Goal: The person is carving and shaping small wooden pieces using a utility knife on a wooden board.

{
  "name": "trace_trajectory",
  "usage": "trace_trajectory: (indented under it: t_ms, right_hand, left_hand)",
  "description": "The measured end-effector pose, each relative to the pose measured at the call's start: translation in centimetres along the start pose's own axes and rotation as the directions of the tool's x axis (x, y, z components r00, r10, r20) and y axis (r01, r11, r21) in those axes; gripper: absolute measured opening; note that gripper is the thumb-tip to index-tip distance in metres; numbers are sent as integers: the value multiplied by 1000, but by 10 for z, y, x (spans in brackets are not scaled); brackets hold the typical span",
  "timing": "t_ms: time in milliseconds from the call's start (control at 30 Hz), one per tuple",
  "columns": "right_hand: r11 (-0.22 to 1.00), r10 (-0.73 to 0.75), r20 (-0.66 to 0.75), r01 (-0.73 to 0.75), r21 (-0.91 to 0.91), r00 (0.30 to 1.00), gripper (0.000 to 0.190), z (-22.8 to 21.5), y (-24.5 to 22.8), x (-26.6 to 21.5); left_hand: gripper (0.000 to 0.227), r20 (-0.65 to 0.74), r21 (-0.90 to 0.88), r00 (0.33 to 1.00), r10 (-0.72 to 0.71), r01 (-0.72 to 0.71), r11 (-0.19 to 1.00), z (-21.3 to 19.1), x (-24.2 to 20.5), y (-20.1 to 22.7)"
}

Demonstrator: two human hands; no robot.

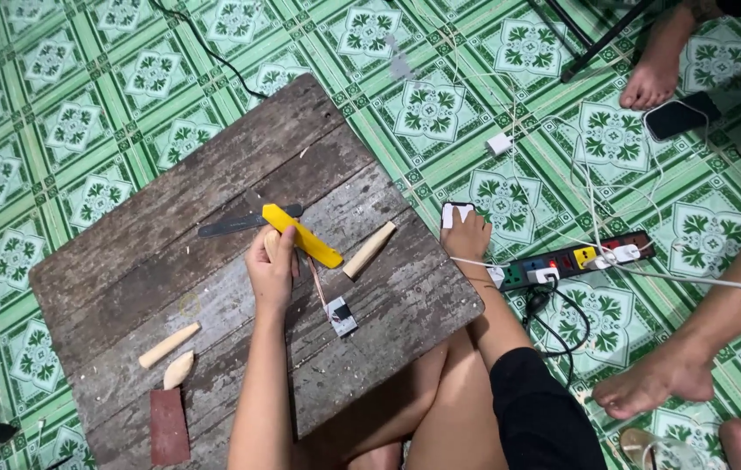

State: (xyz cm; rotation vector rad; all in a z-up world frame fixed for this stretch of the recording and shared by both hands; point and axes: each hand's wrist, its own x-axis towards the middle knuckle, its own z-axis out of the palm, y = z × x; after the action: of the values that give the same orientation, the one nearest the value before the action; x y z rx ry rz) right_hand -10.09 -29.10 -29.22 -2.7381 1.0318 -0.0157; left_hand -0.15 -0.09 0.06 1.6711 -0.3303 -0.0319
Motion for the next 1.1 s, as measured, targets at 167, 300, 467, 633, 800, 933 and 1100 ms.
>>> trace_trajectory:
  t_ms: [167,300,467,633,800,933,1100]
  right_hand:
    - [999,-22,20,22,32,1000,62,-12,-11,10]
    - [1000,-12,173,16,-26,985,67,-6,-9,12]
    - [991,-4,352,50,-122,936,62,50,17,13]
    - [976,24,550,99,-193,835,70,79,41,-2]
    - [927,-29,527,220,-303,850,40,-7,16,-35]
    - [953,14,580,165,-254,815,39,-24,7,-36]
    - [961,15,564,144,-235,826,41,-10,12,-30]
  left_hand:
    - [18,-9,3,1000,-10,10,1000,0,3,-3]
    - [18,-6,-8,999,-33,33,999,1,3,1]
    - [18,-3,-5,999,-36,36,999,0,3,-2]
    - [17,-2,-17,1000,-27,27,1000,-1,2,-4]
    - [16,-17,-36,1000,-8,8,999,0,0,-7]
    - [17,-24,-32,1000,-9,8,999,-1,0,-6]
    - [18,-21,-45,1000,-15,14,999,0,1,-3]
